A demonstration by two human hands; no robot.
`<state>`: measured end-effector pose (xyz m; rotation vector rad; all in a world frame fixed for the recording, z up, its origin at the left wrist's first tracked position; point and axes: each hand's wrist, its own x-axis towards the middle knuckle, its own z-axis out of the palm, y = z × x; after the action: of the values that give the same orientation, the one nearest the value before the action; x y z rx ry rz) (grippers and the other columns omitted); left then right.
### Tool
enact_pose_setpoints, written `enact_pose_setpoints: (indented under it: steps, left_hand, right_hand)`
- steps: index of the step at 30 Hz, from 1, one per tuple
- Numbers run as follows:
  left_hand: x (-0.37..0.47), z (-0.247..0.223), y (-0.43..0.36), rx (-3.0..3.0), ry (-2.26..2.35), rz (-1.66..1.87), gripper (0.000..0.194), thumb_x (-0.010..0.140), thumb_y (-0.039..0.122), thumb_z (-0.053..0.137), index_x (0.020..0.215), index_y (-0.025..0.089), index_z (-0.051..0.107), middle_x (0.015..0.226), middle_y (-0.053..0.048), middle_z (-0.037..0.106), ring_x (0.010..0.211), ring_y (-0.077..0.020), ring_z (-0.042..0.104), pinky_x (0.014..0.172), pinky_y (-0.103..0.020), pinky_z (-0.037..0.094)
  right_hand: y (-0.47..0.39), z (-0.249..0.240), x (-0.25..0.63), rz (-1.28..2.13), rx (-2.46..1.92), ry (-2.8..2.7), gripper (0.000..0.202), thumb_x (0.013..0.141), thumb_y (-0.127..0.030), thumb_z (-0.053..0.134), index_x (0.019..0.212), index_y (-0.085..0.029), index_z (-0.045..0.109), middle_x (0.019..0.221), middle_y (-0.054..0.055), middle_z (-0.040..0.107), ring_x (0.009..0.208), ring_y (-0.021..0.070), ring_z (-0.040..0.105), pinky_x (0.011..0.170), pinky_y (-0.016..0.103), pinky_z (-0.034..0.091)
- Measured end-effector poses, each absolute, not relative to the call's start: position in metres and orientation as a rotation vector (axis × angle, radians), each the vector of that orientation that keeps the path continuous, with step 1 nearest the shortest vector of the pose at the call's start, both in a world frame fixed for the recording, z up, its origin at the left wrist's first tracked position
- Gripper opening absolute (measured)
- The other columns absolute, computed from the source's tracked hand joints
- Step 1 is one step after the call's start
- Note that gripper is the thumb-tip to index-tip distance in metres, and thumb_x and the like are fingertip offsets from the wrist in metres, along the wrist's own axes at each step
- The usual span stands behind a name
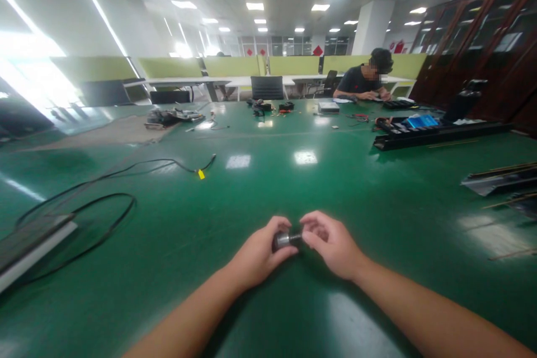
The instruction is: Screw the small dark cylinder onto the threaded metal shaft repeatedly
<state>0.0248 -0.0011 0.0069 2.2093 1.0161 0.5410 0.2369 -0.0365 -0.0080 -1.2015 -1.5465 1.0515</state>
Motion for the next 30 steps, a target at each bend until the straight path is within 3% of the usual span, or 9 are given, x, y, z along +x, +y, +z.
enact_pose_setpoints:
  steps: [5,10,20,30]
  left_hand:
    - [0.0254,0.0081,-0.0022,2.236,0.997,0.489,0.035,0.088,0.037,0.063,0.118,0.025,0.049,0.108,-0.003,0.065,0.092,-0.0201,0.062,0.08,-0.03,0.047]
    - [0.0255,0.0063,-0.0022,2.244,0.98,0.483,0.038,0.088,0.036,0.064,0.12,0.027,0.046,0.109,-0.002,0.064,0.094,-0.0203,0.06,0.081,-0.031,0.045]
    - [0.0259,0.0096,-0.0036,2.285,1.009,0.443,0.03,0.093,0.037,0.055,0.12,0.027,0.047,0.106,-0.001,0.063,0.091,-0.0199,0.059,0.079,-0.03,0.043]
    - [0.0281,0.0035,-0.0051,2.381,1.03,0.406,0.037,0.094,0.041,0.055,0.128,0.03,0.043,0.112,-0.002,0.064,0.096,-0.0236,0.059,0.083,-0.034,0.044]
  right_hand:
    - [-0.04,-0.0079,0.2363,1.021,-1.213,-1.582,0.028,0.08,-0.016,0.062,0.108,-0.018,0.062,0.096,0.004,0.066,0.07,0.0136,0.06,0.065,0.026,0.047]
    - [-0.042,-0.0082,0.235,0.839,-1.252,-1.728,0.032,0.073,-0.005,0.059,0.101,-0.02,0.064,0.092,0.002,0.066,0.07,0.0135,0.06,0.064,0.025,0.047]
    - [-0.0415,-0.006,0.2341,0.779,-1.257,-1.834,0.025,0.079,-0.011,0.065,0.101,-0.022,0.069,0.084,0.001,0.065,0.068,0.0141,0.058,0.062,0.025,0.046]
    - [-0.0405,-0.0041,0.2342,0.791,-1.23,-1.847,0.019,0.083,-0.013,0.067,0.098,-0.023,0.073,0.092,0.002,0.071,0.082,0.017,0.064,0.075,0.028,0.048]
